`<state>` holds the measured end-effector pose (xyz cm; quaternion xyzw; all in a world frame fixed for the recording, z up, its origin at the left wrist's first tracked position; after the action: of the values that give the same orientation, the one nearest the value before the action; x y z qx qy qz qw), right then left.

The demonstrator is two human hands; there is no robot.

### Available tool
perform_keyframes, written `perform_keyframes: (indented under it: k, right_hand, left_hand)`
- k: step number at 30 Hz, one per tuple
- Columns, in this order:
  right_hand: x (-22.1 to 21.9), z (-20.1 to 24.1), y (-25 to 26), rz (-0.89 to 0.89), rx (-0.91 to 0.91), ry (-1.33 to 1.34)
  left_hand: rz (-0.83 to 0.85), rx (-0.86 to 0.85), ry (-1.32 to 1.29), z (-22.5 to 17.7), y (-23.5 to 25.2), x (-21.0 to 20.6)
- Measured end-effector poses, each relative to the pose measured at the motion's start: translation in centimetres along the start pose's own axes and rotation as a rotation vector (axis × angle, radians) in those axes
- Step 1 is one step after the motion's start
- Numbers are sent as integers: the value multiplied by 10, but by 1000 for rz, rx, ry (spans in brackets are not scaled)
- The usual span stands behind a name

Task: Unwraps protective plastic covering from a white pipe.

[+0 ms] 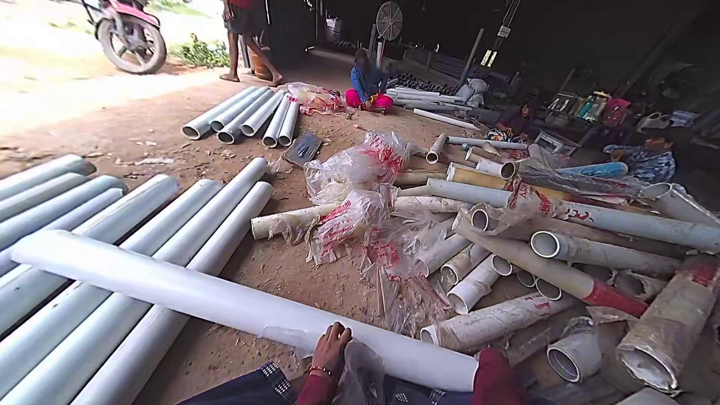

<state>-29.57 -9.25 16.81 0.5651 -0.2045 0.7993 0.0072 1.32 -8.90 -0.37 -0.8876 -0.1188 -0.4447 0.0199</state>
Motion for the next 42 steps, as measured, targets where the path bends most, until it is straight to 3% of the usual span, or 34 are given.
perform_keyframes:
  k: [2, 5, 7, 9, 12, 15, 17, 20, 23, 27, 29, 31, 33, 35, 37, 42]
  right_hand:
    - [-29, -22, 38, -246, -107, 107]
    - [-74, -65, 104, -473, -360, 571]
    - [-96, -97, 155, -452, -458, 504]
    - [-104, -111, 194, -395, -486, 219]
    - [-107, -57, 191, -391, -256, -113]
    - [-140, 21, 150, -475, 233, -72]
    - [-156, 33, 133, -582, 391, 12]
    - [-157, 42, 131, -708, 558, 2]
    - [-152, 46, 143, -620, 541, -3]
    - [-151, 48, 150, -524, 433, -27]
    - [-150, 47, 155, -439, 356, -61]
    - [-150, 45, 158, -403, 308, -71]
    - [-149, 44, 157, -429, 303, -52]
    - [-151, 42, 152, -459, 322, -34]
    - [-151, 42, 151, -454, 332, -26]
    - [-154, 46, 165, -276, 247, -68]
  left_hand:
    - [-199, -74, -43, 0, 1, 18]
    - [-381, -172, -26, -3, 7, 44]
    - [-412, -201, 36, -2, 10, 50]
    - [-330, -133, 68, 4, 15, 44]
    - [-194, -3, 59, 13, 21, 41]
    - [-9, 46, 83, 14, 25, 24]
    - [130, 53, 157, 11, 24, 6]
    - [127, 16, 205, 7, 26, 4]
    - [-51, -174, 173, 1, 29, 3]
    - [334, -159, 332, -5, 47, -11]
    - [449, -199, 363, -9, 51, -16]
    - [375, -254, 340, -10, 47, -16]
    - [192, -278, 306, -9, 36, -13]
    - [142, -255, 325, -4, 19, -14]
    - [275, -198, 384, -1, 8, -19]
    - [916, -110, 569, -11, -57, -49]
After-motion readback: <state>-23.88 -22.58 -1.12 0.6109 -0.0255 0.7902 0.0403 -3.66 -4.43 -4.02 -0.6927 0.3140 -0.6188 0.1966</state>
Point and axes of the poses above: each hand's wrist, its own y-axis towards the middle knuckle, its own x-axis out of the back of the hand, z = x × y, the point moved 9 cm from there along y, towards the middle knuckle, and after that the axes turned 8 degrees about -z, right-handed, at the moved point
